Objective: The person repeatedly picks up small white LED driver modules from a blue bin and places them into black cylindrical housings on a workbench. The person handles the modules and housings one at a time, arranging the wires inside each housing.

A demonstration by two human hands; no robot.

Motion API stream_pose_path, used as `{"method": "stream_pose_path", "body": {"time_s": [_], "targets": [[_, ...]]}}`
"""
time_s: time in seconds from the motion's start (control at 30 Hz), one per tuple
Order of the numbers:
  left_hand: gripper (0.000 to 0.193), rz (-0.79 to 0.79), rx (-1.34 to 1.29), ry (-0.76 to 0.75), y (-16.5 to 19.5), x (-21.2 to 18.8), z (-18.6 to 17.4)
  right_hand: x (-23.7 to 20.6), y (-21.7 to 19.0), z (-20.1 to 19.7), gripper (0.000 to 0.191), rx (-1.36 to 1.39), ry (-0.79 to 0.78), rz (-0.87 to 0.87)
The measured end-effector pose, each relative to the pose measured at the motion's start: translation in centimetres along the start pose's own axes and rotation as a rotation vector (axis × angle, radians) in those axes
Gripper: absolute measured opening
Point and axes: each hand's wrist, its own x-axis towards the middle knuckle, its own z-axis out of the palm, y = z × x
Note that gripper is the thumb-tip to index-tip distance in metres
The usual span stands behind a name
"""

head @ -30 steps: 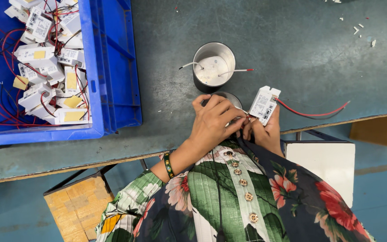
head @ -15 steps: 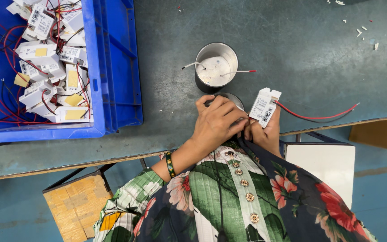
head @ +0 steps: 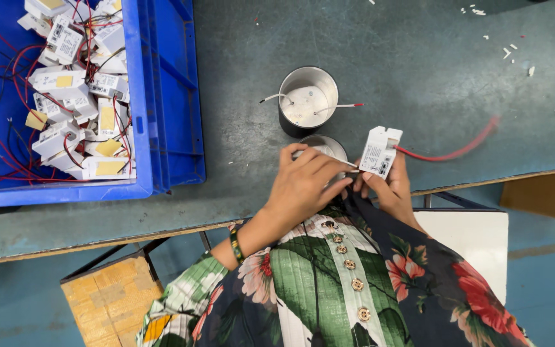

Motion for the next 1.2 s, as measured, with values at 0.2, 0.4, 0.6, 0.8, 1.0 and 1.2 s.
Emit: {"method": "stream_pose_path", "body": {"time_s": [0.2, 0.4, 0.6, 0.8, 1.0, 1.2], "targets": [[0.033, -0.355, -0.487, 0.035, 0.7, 0.5, -3.2, 0.9, -3.8, -0.5, 0.044, -0.443, -0.169, -0.424], [0.029, -0.164, -0.341, 0.046, 1.8, 0.0, -3.9, 2.2, -5.8, 2.6, 0.067, -0.368, -0.262, -0.366], [0.022, -0.142, -0.359, 0.259, 1.0, -0.5, -4.2, 1.8, -5.4, 5.9, 0.089, -0.226, -0.312, -0.503], [0.024, 0.012, -0.254, 0.197, 1.0, -0.4, -6.8, 2.3, -4.9, 6.7, 0.072, -0.215, -0.309, -0.618], [0.017, 0.066, -0.21, -0.032, -0.3, -0.5, -10.2, 2.5, -4.9, 6.3, 0.077, -0.544, -0.255, -0.67], [0.014, 0.117, -0.137, -0.161, -1.4, -0.2, -11.9, 3.0, -4.0, 7.6, 0.075, -0.512, -0.226, -0.738]]}}
